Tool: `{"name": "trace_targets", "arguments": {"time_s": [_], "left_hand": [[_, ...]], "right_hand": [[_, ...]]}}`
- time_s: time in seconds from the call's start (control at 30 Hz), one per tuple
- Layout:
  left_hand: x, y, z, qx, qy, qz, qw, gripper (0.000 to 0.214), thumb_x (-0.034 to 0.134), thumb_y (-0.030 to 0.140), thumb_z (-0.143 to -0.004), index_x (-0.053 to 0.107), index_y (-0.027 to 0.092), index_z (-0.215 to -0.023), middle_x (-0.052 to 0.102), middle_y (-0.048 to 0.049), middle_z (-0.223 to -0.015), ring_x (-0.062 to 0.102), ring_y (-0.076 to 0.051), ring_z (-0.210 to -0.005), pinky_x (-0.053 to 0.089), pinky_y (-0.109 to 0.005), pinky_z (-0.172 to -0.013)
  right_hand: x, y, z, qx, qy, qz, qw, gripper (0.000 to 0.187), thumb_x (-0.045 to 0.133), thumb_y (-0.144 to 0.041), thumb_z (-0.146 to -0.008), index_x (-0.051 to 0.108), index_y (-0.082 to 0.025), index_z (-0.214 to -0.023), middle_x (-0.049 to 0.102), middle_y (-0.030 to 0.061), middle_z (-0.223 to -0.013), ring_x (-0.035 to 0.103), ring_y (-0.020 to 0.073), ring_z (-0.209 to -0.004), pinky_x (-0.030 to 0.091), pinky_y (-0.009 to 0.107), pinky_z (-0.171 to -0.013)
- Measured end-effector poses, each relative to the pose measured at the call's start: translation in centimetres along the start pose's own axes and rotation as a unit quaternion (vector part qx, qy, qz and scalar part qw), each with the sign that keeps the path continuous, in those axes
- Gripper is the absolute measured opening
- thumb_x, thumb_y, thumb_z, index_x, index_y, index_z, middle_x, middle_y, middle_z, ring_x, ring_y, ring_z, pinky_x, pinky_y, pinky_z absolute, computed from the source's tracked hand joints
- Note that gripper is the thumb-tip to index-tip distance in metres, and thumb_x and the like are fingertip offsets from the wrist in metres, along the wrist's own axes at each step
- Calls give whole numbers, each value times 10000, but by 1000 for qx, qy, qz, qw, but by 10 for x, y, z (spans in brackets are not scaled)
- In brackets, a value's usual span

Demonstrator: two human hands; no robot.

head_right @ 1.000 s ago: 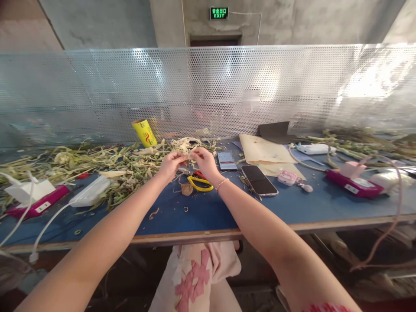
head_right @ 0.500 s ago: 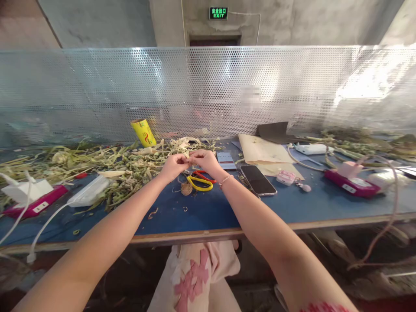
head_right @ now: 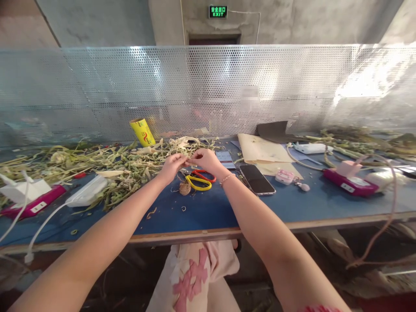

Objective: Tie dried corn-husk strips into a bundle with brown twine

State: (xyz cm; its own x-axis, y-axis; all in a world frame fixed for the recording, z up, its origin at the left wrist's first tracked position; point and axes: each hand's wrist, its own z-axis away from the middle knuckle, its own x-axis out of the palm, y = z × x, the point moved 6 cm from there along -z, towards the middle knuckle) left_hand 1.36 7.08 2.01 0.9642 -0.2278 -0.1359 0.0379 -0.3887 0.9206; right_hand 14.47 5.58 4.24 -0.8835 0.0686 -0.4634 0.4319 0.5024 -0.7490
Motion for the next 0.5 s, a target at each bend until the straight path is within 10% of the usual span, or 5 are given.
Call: {"name": "trace_targets", "arguments": {"time_s": [0.5], "left_hand": [[-6,3,-3,20,31,-65,997,263,617,401,-676,510,169,-617,540,23,-548,526,-114,-557,411,-251,-598]], "right_hand": [[15,10,-2,40,3,-196,980,241,595,-312,-667,535,-179,-858,491,-49,-589,456,86,-523,409,245,-530]]}}
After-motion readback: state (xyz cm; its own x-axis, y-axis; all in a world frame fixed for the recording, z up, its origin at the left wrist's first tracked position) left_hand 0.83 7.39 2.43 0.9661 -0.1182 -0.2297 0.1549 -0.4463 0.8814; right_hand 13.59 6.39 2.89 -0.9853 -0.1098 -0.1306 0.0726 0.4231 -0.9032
